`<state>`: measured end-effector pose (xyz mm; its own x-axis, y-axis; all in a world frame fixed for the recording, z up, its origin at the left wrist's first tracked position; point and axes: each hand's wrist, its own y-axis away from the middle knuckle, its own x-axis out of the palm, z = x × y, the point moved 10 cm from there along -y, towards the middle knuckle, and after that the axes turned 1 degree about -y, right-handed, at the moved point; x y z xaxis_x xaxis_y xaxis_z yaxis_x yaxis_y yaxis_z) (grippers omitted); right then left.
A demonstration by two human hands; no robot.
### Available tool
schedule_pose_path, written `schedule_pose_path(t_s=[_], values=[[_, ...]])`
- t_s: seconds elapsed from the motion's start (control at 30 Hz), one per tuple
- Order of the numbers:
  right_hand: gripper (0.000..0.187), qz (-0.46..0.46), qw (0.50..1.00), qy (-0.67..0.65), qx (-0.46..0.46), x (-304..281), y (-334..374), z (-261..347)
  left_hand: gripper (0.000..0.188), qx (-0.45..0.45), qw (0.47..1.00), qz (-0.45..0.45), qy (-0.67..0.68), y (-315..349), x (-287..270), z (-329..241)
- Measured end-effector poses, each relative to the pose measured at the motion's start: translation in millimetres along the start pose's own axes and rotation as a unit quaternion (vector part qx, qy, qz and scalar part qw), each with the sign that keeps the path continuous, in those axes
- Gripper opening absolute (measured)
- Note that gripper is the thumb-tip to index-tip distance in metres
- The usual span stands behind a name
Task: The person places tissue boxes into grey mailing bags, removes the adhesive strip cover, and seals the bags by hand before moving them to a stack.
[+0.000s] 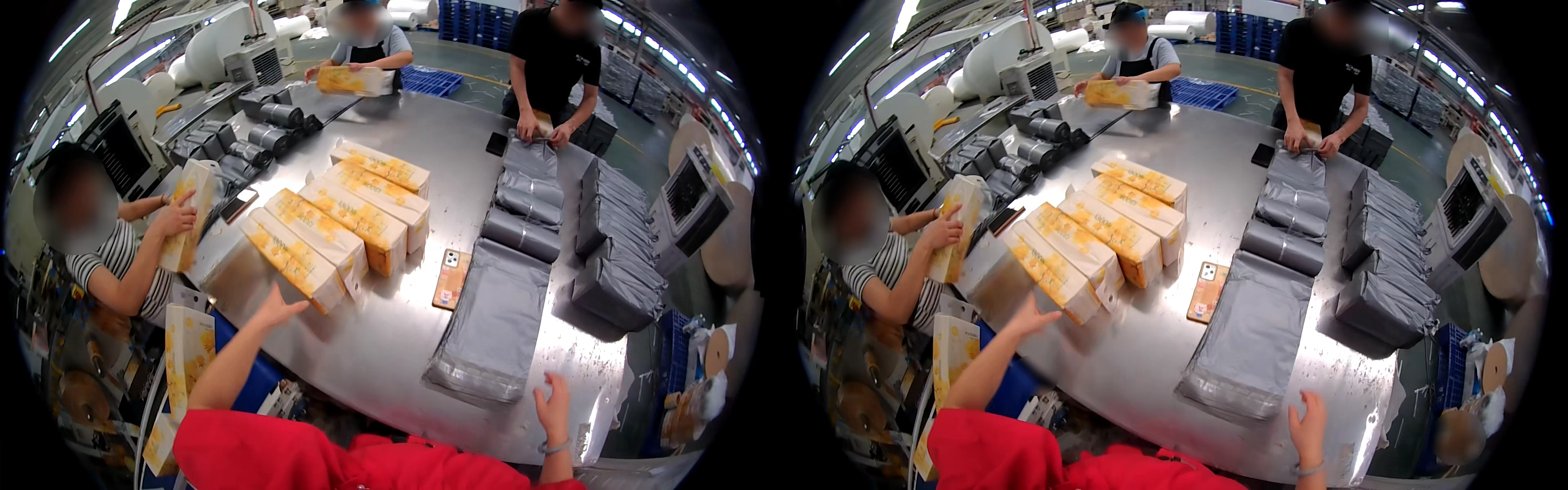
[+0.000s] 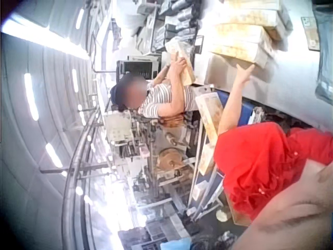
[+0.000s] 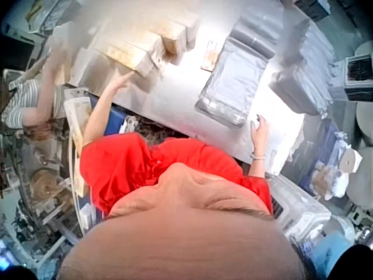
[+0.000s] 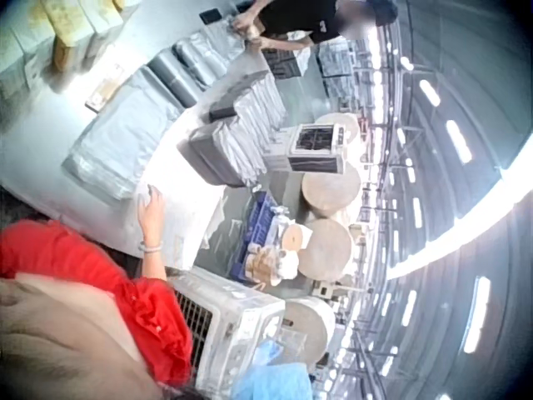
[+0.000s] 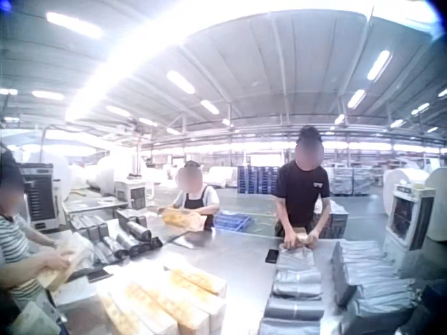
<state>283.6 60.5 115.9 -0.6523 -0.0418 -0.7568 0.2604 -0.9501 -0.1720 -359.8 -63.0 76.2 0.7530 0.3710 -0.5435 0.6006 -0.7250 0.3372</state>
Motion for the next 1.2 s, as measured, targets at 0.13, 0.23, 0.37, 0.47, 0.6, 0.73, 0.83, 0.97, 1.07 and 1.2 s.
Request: schedule_pose_path(t_s=[0.13,0.23,0.37,0.47,0.6,0.73,0.83,0.97,1.07,1.2], values=[[0.033,0.035,0.994,0.050,0.088,22,73,-34,0.097,-0.082,0.915,0.081,0.387,-9,45,7],[0.040,0.047,0.977,0.049,0.203,7,106,-19,0.087,-0.143,0.852,0.119,0.490,-47,60,-2],[0.032,0.094,0.950,0.098,0.281,15,123,-14,0.074,-0.207,0.843,0.139,0.477,-88,95,-35],[0.031,0.089,0.956,0.099,0.262,30,113,3,0.067,-0.165,0.836,0.147,0.502,-150,144,-89],[0.032,0.075,0.947,0.085,0.300,24,87,21,0.067,-0.102,0.838,0.135,0.518,-269,205,-181],[0.033,0.122,0.925,0.099,0.347,27,70,6,0.063,-0.037,0.879,0.047,0.474,-387,207,-231],[0.031,0.073,0.957,0.107,0.260,20,62,14,0.062,-0.017,0.941,0.077,0.331,-367,215,-258],[0.028,-0.023,0.971,-0.046,0.235,31,64,-10,0.068,0.347,0.901,-0.029,-0.257,-265,134,-255],[0.036,-0.004,0.995,-0.016,0.101,60,29,20,0.086,0.142,0.816,-0.216,-0.516,-144,-8,-186],[0.058,0.089,0.983,0.128,-0.098,119,3,76,0.102,-0.109,0.899,-0.138,-0.401,-103,-78,-56]])
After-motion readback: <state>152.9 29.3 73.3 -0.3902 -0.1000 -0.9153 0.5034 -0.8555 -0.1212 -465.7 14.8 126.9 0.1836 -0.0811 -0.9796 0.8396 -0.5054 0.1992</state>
